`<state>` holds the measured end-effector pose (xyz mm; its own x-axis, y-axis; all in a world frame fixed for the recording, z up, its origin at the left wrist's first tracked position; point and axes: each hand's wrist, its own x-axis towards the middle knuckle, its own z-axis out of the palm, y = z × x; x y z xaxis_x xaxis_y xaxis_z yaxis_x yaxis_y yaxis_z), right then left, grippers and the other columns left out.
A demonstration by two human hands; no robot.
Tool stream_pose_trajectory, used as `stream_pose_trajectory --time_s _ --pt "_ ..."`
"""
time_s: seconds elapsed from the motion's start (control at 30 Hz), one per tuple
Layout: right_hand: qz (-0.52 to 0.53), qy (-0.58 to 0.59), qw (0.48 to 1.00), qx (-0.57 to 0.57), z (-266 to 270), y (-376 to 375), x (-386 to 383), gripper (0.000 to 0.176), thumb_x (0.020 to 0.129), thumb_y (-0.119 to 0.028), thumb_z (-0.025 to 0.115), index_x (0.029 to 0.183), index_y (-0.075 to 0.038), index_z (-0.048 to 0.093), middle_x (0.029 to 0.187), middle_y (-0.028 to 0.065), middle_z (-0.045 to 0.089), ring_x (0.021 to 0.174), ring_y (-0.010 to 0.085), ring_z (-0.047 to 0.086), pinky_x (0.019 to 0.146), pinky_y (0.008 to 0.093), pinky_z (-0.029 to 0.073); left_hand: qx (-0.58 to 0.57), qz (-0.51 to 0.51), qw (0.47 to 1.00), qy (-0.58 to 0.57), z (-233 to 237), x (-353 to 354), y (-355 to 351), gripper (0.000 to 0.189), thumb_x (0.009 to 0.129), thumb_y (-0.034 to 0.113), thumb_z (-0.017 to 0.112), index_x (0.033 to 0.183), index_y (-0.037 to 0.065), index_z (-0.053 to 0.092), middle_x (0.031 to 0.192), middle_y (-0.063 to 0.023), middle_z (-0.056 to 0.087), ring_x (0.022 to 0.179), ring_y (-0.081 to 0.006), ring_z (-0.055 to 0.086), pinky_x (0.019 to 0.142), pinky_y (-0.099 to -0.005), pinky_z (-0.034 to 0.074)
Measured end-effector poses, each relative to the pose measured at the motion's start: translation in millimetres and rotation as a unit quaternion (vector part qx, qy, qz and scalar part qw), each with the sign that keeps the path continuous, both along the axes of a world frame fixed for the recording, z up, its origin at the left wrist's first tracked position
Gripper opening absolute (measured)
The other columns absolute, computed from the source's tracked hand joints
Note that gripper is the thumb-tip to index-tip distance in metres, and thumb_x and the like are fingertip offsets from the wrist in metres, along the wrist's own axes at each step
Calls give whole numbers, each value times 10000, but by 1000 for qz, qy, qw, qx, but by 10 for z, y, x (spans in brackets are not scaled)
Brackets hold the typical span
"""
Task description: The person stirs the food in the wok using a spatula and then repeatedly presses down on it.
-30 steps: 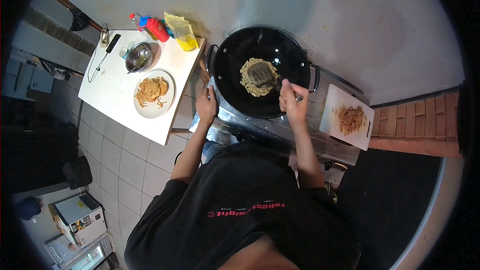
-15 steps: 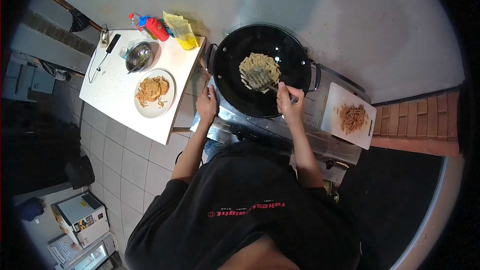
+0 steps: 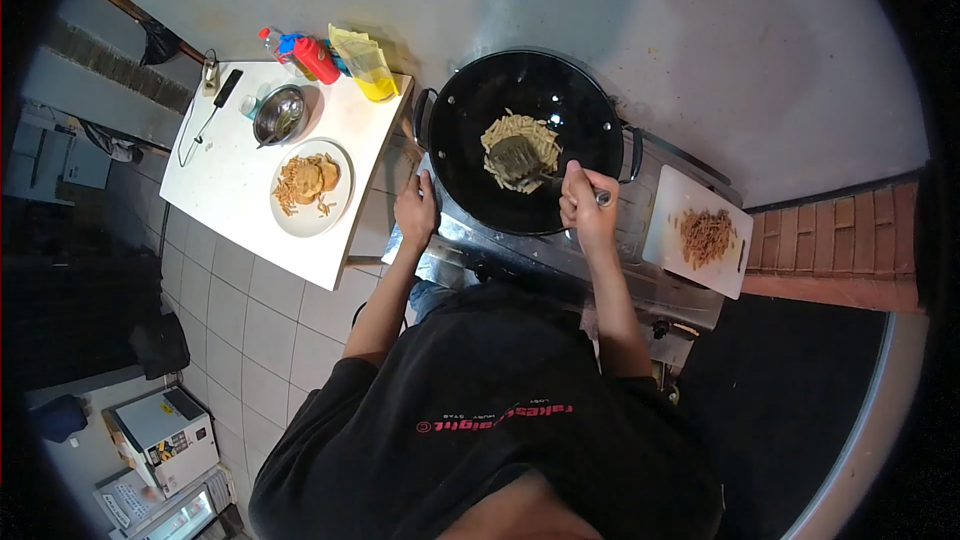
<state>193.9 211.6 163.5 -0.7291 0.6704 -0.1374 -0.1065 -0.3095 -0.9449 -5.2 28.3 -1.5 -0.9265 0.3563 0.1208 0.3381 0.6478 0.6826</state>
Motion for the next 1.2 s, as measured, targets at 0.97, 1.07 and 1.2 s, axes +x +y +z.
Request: stream_pose_trajectory --time_s 0.97,1.07,1.2 --pt "3 -17 989 145 -18 380 -445 497 1034 -274 575 595 -58 488 519 -61 413 427 28 370 392 250 243 -5 5 1000 -8 -2 10 9 533 1044 446 380 1006 3 672 1005 -279 671 943 -483 627 850 -549 472" --pt "14 -15 991 130 -103 423 -540 498 1032 -265 578 589 -63 472 522 -61 406 423 28 356 393 251 237 -14 8 1000 -4 -56 -29 3 528 1043 442 382 1010 3 673 1006 -280 670 942 -484 627 844 -550 473" --pt "54 -50 995 65 55 404 -458 486 1031 -265 578 598 -76 467 531 -63 394 414 31 344 382 249 247 -17 6 1000 -3 -62 -24 -10 526 1042 440 383 1002 1 669 995 -282 671 927 -483 631 830 -553 475"
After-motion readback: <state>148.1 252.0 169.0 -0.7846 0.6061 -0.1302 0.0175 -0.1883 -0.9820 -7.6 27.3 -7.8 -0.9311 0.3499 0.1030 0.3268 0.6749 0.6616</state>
